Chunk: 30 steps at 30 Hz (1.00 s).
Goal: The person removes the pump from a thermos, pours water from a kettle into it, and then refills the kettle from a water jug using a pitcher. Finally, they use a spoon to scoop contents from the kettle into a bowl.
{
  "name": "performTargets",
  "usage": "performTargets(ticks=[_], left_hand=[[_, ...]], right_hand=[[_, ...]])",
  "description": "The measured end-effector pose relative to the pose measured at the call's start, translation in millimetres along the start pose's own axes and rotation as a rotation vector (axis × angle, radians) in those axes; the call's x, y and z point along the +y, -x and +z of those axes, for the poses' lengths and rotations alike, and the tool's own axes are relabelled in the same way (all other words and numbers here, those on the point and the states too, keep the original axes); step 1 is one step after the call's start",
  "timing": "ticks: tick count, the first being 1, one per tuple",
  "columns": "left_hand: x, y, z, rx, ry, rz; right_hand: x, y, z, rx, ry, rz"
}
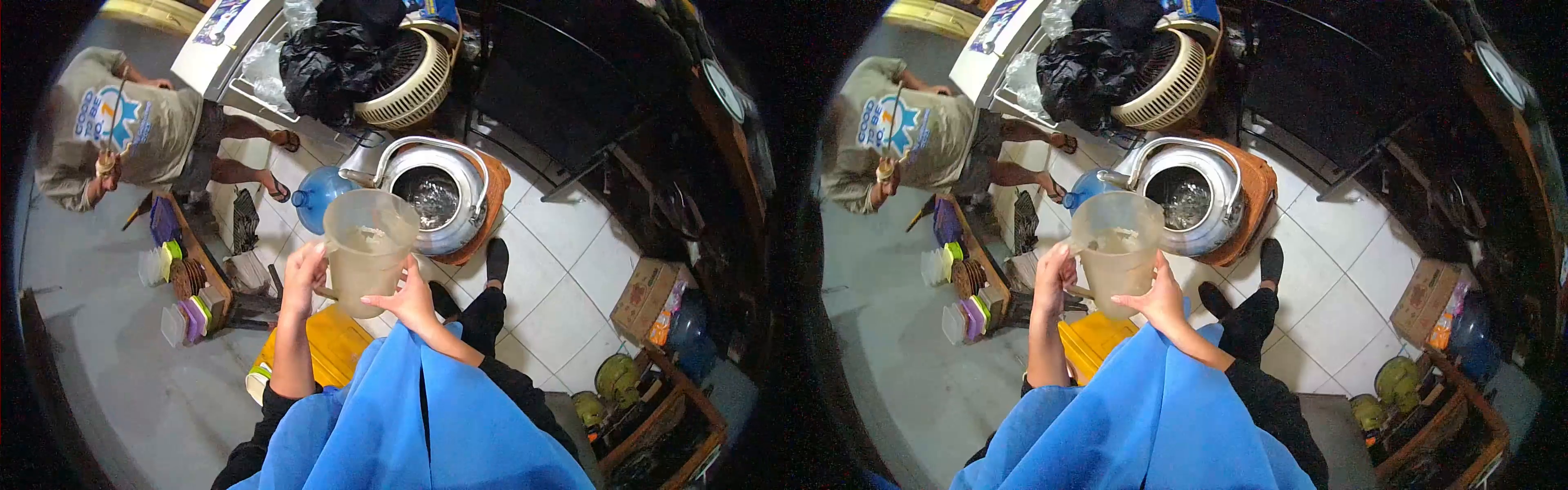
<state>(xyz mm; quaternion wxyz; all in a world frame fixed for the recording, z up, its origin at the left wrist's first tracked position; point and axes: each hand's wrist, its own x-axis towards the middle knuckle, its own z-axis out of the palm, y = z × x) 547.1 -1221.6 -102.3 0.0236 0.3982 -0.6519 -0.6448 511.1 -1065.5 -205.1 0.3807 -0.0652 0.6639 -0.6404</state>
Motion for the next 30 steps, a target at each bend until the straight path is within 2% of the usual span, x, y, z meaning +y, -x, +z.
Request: performTargets(ticks=[3,5,7,8,10,12,13,15,16,18,19,20,22,26,30], left_hand=[[-27.2,7.9,-12.0,0.046,0.188,-0.002],[-46.9,11.9,-28.2,0.132,0.346,0.037],[-44.1,18.6,-28.2,0.27,0.409,0.006],[-46.2,21.5,-31.0,0.241,0.452,0.045],[-42.1,25.2,-30.8,0.291,0.516,0.054],[-45.9,23.4,-36.5,0.269,0.532,0.093],[-46.2,21.7,-38.6,0.243,0.556,0.134],[-42.7,21.0,-38.3,0.224,0.52,0.159],[-40.4,21.2,-37.8,0.21,0.491,0.184],[-34.2,20.0,-36.5,0.193,0.489,0.196],[-31.3,19.8,-35.7,0.184,0.501,0.214],[-28.8,19.9,-35.3,0.179,0.494,0.212],[-23.3,18.9,-35.8,0.207,0.537,0.224],[-21.5,19.0,-37.1,0.167,0.562,0.233],[-18.5,19.8,-29.4,0.186,0.518,0.281]], right_hand=[[9.2,1.9,-4.2,0.085,0.157,-0.079],[-0.7,2.5,-20.2,0.006,0.262,-0.248],[-1.4,-7.6,-48.5,-0.034,0.139,-0.186],[-2.9,-14.7,-63.7,-0.091,0.02,-0.135],[-19.4,-30.8,-89.4,0.407,-0.031,-0.148],[-12.8,-68.6,-111.1,0.78,0.208,-0.404],[-8.4,-87.3,-115.2,0.786,0.203,-0.4],[-4.0,-109.0,-121.0,0.629,0.224,-0.203],[-3.5,-108.6,-121.6,0.637,0.215,-0.195],[-22.5,-102.7,-119.2,0.567,0.191,-0.238],[-13.2,-106.2,-117.4,0.579,0.084,-0.326],[-15.9,-101.4,-117.7,0.585,0.079,-0.322],[-28.8,-88.7,-117.8,0.535,0.099,-0.458],[-36.9,-84.5,-111.9,0.418,0.007,-0.438],[-47.9,-84.3,-113.6,0.41,0.049,-0.576]])
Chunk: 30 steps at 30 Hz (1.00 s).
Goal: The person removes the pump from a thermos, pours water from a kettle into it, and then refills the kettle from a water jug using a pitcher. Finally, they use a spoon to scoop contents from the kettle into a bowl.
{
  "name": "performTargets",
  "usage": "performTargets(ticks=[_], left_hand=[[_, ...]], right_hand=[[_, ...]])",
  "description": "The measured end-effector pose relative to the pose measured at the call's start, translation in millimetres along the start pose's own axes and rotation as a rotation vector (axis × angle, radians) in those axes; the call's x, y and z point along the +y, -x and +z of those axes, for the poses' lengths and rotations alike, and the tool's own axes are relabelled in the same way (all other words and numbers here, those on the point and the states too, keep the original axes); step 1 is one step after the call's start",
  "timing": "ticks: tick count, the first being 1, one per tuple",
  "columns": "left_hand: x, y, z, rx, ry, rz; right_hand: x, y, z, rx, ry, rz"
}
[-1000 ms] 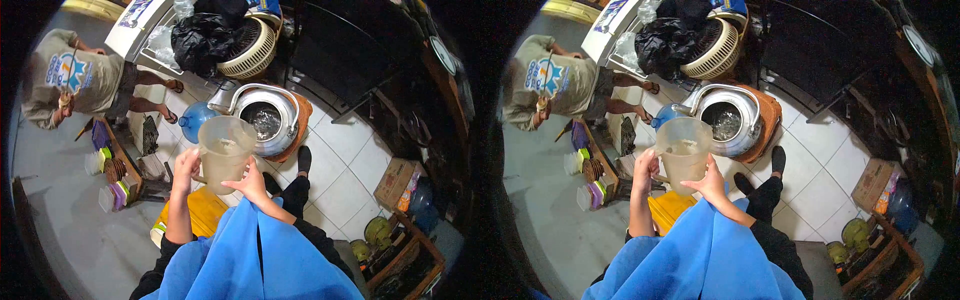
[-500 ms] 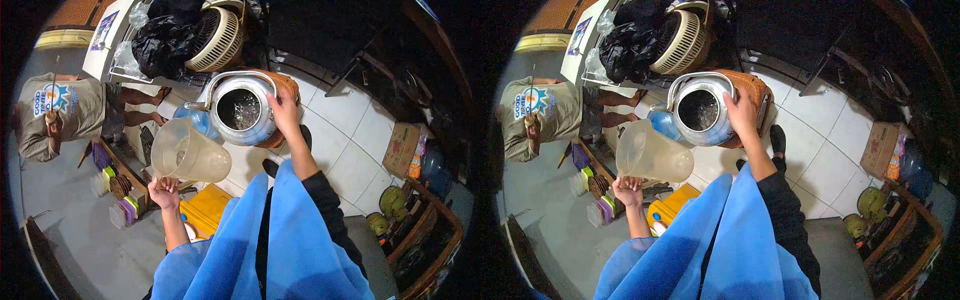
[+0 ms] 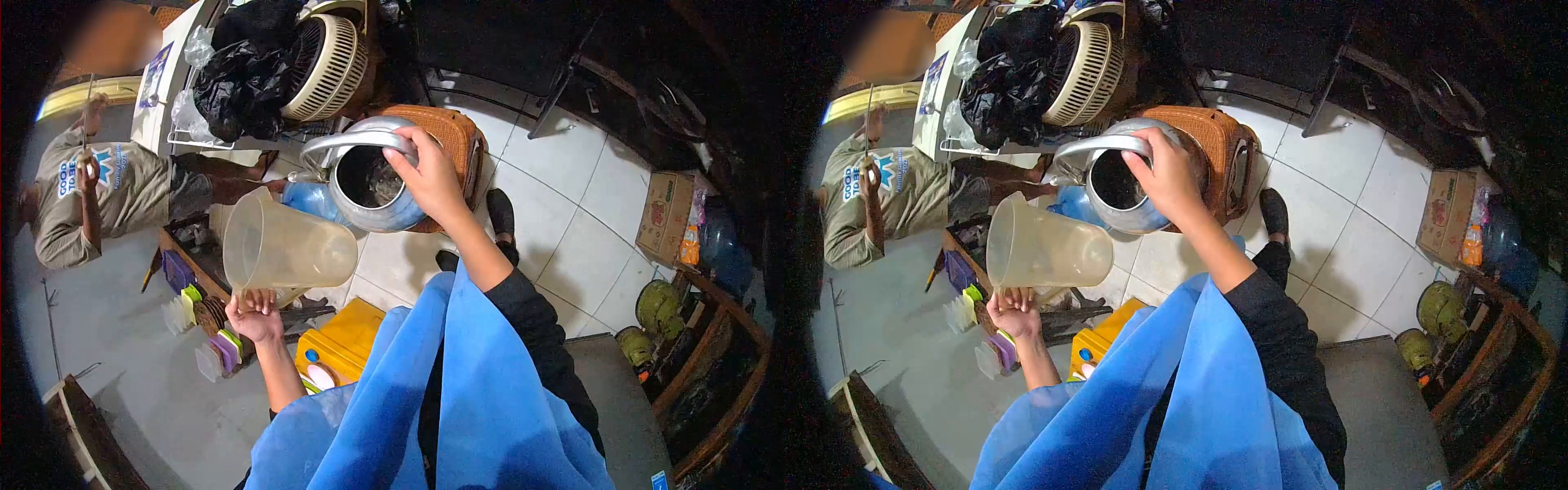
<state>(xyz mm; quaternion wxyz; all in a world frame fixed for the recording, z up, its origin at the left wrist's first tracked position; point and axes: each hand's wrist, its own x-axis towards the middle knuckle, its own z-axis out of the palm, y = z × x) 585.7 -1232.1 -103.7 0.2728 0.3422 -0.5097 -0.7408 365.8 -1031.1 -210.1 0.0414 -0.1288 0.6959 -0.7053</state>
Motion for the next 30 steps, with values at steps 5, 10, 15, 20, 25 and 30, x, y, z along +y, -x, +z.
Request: performTargets(ticks=[5,10,15,20,25,30], left_hand=[[-2.5,1.6,2.3,-0.016,0.009,-0.02],[-5.6,7.0,2.2,0.047,0.024,-0.013],[-5.6,9.0,-3.7,0.076,0.026,-0.027],[-3.0,12.1,-5.2,0.096,0.065,-0.026],[4.9,14.7,6.1,0.099,0.119,0.009],[5.7,17.1,4.1,0.078,0.138,0.03]], right_hand=[[-4.9,-2.9,-1.3,-0.045,-0.035,0.028],[-0.7,-4.1,-3.7,-0.124,0.011,0.046],[-9.0,-4.0,-2.0,-0.133,0.111,0.075],[-2.4,-5.8,3.9,-0.132,0.102,0.125],[-0.1,-10.3,6.4,-0.102,0.112,0.169],[-2.7,-10.8,8.8,-0.059,0.162,0.187]])
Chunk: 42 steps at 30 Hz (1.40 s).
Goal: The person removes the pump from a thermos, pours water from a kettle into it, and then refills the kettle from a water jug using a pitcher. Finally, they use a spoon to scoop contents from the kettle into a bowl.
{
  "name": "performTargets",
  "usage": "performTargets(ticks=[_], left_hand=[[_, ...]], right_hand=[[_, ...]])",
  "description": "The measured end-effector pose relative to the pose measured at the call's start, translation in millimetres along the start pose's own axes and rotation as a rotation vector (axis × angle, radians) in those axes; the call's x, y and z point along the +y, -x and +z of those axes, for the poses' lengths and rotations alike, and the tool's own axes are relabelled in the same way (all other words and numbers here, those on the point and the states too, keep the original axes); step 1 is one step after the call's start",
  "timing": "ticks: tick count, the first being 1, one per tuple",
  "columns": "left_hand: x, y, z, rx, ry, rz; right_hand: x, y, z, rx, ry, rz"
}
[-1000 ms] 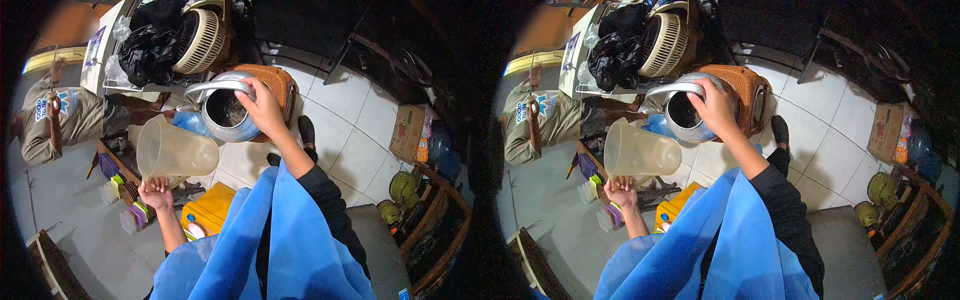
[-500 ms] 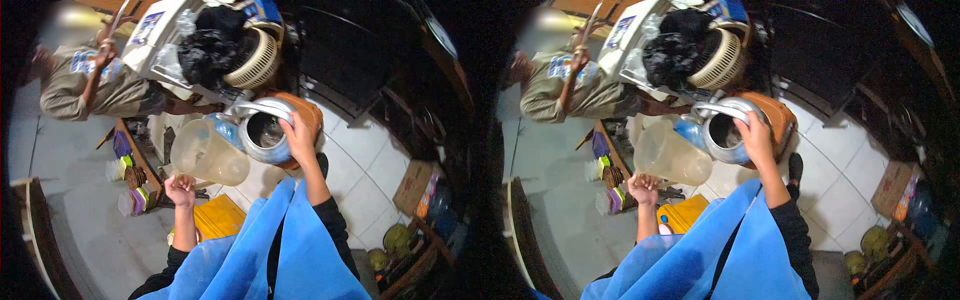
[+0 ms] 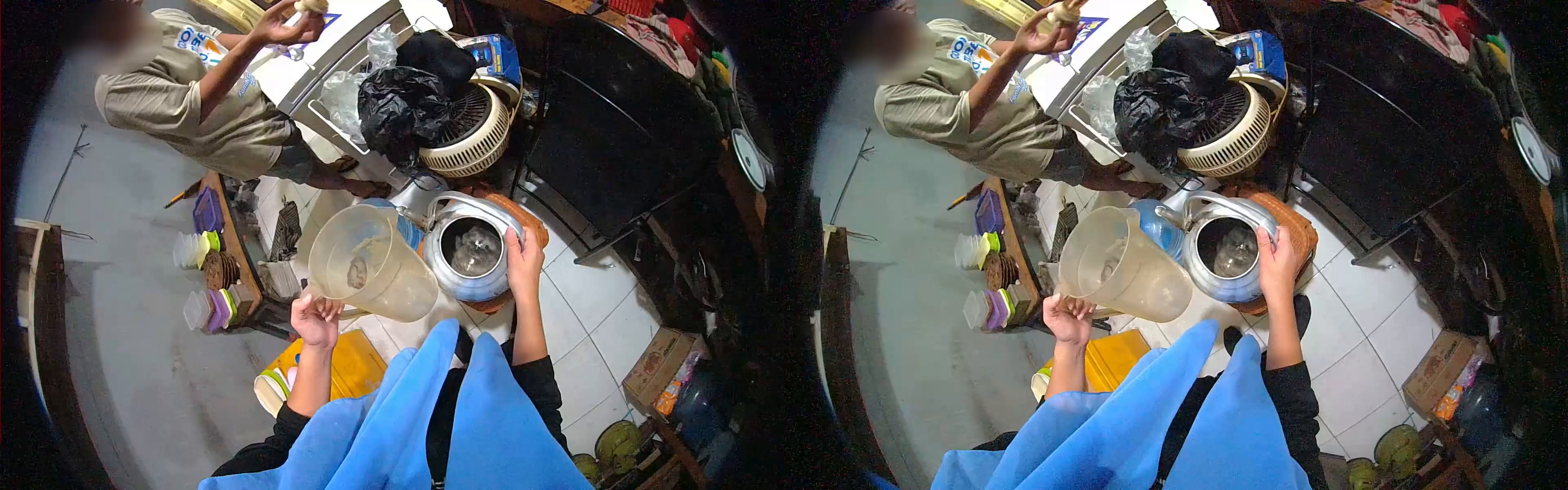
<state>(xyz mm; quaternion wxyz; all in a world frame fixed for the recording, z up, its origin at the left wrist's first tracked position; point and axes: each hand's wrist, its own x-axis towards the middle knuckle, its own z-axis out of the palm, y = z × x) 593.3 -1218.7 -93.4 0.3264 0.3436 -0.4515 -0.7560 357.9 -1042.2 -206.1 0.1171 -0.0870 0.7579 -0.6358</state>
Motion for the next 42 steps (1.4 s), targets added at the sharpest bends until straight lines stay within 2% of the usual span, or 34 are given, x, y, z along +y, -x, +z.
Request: performTargets(ticks=[15,25,27,29,35,37,42], left_hand=[[-4.9,-5.8,-7.6,0.03,0.011,-0.082],[-3.0,-9.7,-6.0,0.058,0.0,-0.057],[-2.2,-10.7,-8.0,0.065,0.006,-0.061],[-1.9,-13.2,-9.8,-0.035,0.011,-0.025],[-2.1,-12.4,-9.7,-0.014,0.05,-0.009],[-0.9,-9.2,-10.7,-0.015,0.048,-0.007],[-2.5,-8.3,-13.2,0.005,0.006,-0.042]], right_hand=[[-2.9,-6.9,2.5,0.089,0.076,0.011],[9.6,-12.4,7.9,0.157,0.063,-0.023],[8.8,-13.5,7.8,0.154,0.083,0.013],[8.7,-15.9,9.0,0.162,0.065,0.033],[13.4,-19.1,11.5,0.161,0.038,0.095],[10.1,-18.5,12.1,0.189,0.04,0.012],[12.0,-19.4,12.8,0.201,0.029,-0.01]])
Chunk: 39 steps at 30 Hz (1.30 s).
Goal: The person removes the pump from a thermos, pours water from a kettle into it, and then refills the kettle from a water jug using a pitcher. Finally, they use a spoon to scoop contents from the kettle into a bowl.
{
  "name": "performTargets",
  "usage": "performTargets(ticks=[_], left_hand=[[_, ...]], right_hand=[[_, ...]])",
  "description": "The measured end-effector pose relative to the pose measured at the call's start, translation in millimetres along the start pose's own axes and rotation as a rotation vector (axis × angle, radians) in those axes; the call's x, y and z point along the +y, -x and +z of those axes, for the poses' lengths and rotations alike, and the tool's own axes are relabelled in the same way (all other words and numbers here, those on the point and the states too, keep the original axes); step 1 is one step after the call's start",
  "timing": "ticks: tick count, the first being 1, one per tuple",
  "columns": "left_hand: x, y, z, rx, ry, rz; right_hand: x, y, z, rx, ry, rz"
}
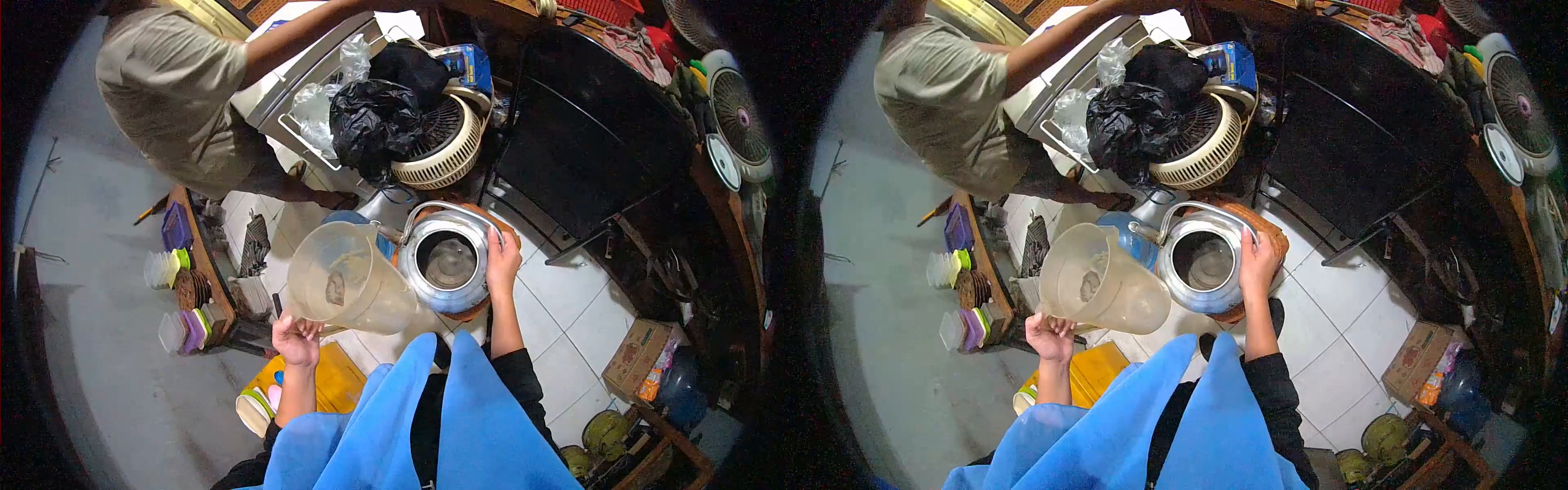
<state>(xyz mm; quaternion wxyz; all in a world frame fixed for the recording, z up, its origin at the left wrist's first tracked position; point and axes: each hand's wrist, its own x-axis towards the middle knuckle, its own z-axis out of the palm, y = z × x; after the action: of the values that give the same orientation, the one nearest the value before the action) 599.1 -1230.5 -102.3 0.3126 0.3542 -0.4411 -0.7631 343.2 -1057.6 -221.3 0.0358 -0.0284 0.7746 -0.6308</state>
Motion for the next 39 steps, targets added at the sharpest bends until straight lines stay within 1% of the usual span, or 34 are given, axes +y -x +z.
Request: performTargets(ticks=[7,8,10,14,16,17,18,20,21,22,24,25,27,28,30,33,35,36,38,39], left_hand=[[0.3,3.1,5.3,0.001,-0.044,-0.004],[-0.3,2.3,4.4,-0.03,-0.042,0.01],[-0.1,2.1,4.0,-0.06,-0.041,0.023],[2.4,3.0,9.1,-0.012,-0.041,0.049],[3.2,3.3,6.6,0.014,-0.015,0.056],[2.4,2.8,2.3,0.035,-0.012,0.057],[2.0,4.0,-0.9,0.059,-0.007,0.056],[4.6,6.7,-1.1,0.072,0.002,0.071],[6.2,7.8,-0.8,0.071,0.008,0.09],[7.8,8.8,-2.0,0.077,0.014,0.089],[11.5,11.2,-5.0,0.064,0.003,0.11],[14.2,13.9,-4.6,0.072,0.008,0.107],[19.2,19.7,-2.5,0.17,-0.007,0.141],[21.3,22.5,-6.7,0.187,-0.009,0.117],[25.3,26.0,-15.4,0.104,0.011,0.158],[28.4,37.0,-20.7,0.13,0.012,0.185],[31.3,44.0,-24.8,0.142,0.01,0.201],[32.7,49.0,-26.1,0.14,-0.039,0.186],[35.0,54.6,-27.0,0.145,-0.079,0.17],[36.7,56.8,-27.8,0.073,-0.081,0.175]], right_hand=[[1.9,0.6,0.4,0.003,0.006,-0.04],[2.2,0.5,0.1,0.003,0.006,-0.04],[3.2,0.5,-0.3,-0.017,0.017,-0.001],[6.9,1.6,-4.4,-0.05,0.014,0.036],[14.2,5.0,-8.7,-0.141,-0.008,0.036],[-22.5,8.8,-20.8,-0.26,-0.025,0.104],[-28.2,7.4,-24.9,-0.267,-0.021,0.103],[-33.4,4.0,-32.8,-0.602,0.125,0.08],[-40.1,0.4,-31.9,-0.666,0.219,-0.019],[-48.2,-1.3,-28.0,-0.671,0.226,-0.021],[-66.2,-1.0,-13.8,-0.745,0.382,-0.236],[-73.7,-1.4,-6.6,-0.786,0.418,-0.192],[-67.4,-1.0,7.2,-0.774,0.491,-0.187],[-63.2,0.9,9.8,-0.781,0.513,-0.159],[-76.9,4.1,7.8,-0.759,0.599,-0.105],[-79.6,12.2,7.9,-0.759,0.619,-0.083],[-81.7,18.2,6.9,-0.69,0.669,0.001],[-81.6,21.8,5.0,-0.7,0.678,-0.005],[-82.2,25.5,-1.0,-0.627,0.595,0.136],[-85.6,29.2,-7.0,-0.603,0.562,0.163]])
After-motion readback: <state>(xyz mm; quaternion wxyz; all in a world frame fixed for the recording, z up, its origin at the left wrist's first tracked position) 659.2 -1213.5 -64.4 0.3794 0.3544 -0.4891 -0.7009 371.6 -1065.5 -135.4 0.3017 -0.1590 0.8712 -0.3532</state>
